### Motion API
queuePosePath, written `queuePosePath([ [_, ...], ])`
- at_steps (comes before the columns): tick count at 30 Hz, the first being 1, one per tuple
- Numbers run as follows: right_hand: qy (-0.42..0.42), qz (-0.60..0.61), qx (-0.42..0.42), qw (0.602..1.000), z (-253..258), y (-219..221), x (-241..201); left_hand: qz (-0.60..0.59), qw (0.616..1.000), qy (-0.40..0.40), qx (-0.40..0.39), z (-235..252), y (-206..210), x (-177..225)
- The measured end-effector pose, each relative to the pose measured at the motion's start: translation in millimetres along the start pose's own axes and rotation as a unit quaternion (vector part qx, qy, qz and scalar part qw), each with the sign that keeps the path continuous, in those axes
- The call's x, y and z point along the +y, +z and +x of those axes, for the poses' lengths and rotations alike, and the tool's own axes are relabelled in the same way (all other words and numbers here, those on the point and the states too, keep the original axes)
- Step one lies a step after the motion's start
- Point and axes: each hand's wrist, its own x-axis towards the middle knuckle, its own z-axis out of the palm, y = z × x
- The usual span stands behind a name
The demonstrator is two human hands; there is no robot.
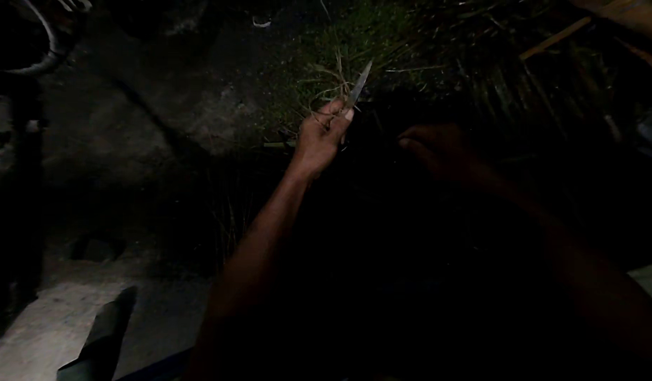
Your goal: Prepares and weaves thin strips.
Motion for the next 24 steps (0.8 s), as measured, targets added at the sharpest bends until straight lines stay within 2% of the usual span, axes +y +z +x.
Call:
queuePosePath([
  [3,-0.021,-0.014,0.01,1.0,-2,-1,-3,-0.055,0.998,-0.013,0.028,3,-9,-1],
  [9,-0.016,-0.018,-0.001,1.0,0,0,-8,-0.079,0.996,-0.029,0.021,-3,-8,5],
  [14,-0.034,-0.045,0.009,0.998,-2,0,-7,-0.138,0.987,-0.032,0.076,5,-36,5],
  [20,-0.026,-0.036,0.016,0.999,0,1,-9,-0.185,0.98,-0.046,-0.051,-10,-5,7],
  [22,-0.019,-0.035,0.019,0.999,-1,0,-8,-0.181,0.982,-0.031,-0.041,-9,-4,5],
  [24,0.006,-0.04,0.026,0.999,-1,-3,-8,-0.168,0.986,-0.009,0.016,-3,-15,6],
])
